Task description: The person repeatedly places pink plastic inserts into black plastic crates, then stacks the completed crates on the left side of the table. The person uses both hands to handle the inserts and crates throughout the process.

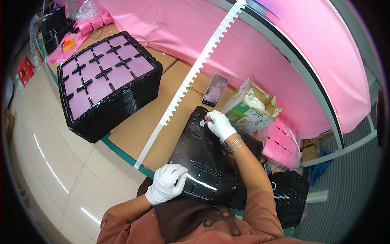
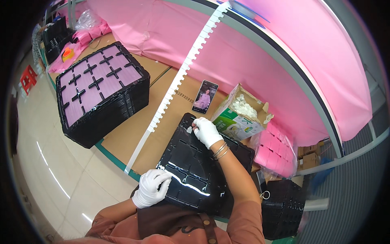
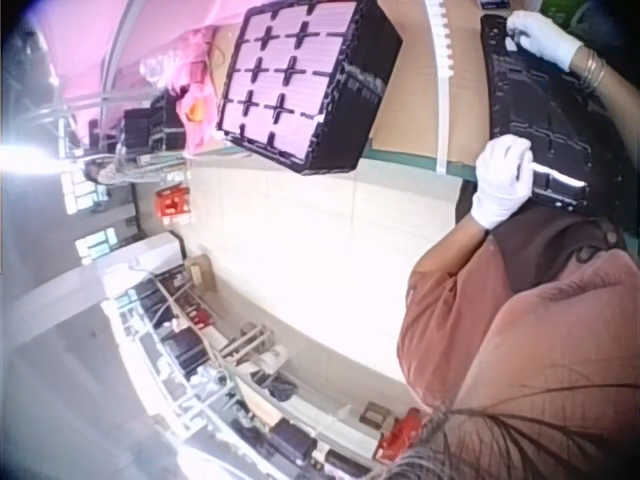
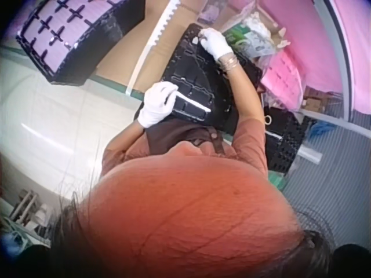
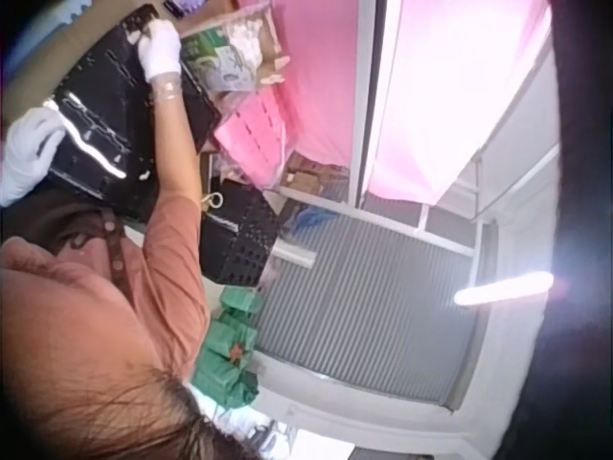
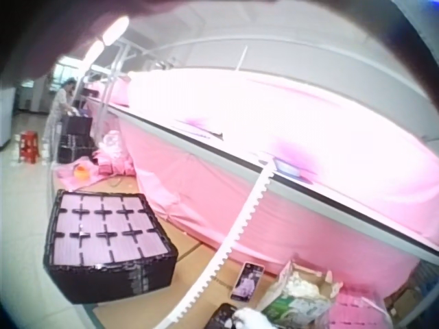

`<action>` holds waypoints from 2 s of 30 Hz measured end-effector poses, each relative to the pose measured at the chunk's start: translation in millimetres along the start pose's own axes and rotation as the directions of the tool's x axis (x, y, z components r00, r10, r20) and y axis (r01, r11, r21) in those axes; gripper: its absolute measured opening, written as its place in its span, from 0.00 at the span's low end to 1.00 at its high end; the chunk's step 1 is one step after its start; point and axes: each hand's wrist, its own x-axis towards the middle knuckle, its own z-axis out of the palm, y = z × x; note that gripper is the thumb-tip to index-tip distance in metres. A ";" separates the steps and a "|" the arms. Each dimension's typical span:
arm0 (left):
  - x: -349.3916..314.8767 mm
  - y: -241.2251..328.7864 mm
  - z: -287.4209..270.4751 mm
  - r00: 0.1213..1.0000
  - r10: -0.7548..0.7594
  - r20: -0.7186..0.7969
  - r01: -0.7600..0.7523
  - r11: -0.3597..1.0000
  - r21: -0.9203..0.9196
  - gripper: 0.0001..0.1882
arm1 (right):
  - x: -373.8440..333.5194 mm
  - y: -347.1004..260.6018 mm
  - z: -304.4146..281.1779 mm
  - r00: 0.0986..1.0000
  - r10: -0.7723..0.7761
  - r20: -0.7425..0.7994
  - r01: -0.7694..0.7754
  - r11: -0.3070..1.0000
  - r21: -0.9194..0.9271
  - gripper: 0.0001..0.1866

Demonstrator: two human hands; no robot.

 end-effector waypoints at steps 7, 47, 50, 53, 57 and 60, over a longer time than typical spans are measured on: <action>-3.1 1.2 -0.1 0.999 -0.035 0.003 0.035 0.999 -0.016 0.09 | 4.5 -22.7 -9.5 0.994 0.054 0.098 -0.045 0.995 -0.088 0.05; -6.1 -13.1 -6.5 0.887 -0.453 0.085 0.434 0.758 -0.487 0.11 | -137.0 -129.0 27.7 0.936 -0.280 0.214 0.330 0.909 -0.256 0.06; -4.1 -13.6 -5.6 0.903 -0.428 0.051 0.398 0.784 -0.476 0.11 | -149.0 -128.0 30.8 0.933 -0.303 0.192 0.337 0.925 -0.176 0.06; -3.3 -13.7 -6.6 0.900 -0.433 0.051 0.407 0.793 -0.454 0.11 | -156.2 -131.7 0.7 0.940 -0.272 0.206 0.287 0.957 -0.046 0.05; -2.7 -10.6 -7.9 0.897 -0.436 0.073 0.423 0.798 -0.428 0.12 | -138.4 -106.2 -12.6 0.964 -0.251 0.093 0.255 0.966 -0.038 0.04; -3.3 -11.8 -5.2 0.905 -0.422 0.055 0.404 0.810 -0.425 0.11 | -139.2 -117.8 5.6 0.931 -0.300 0.209 0.319 0.945 -0.066 0.08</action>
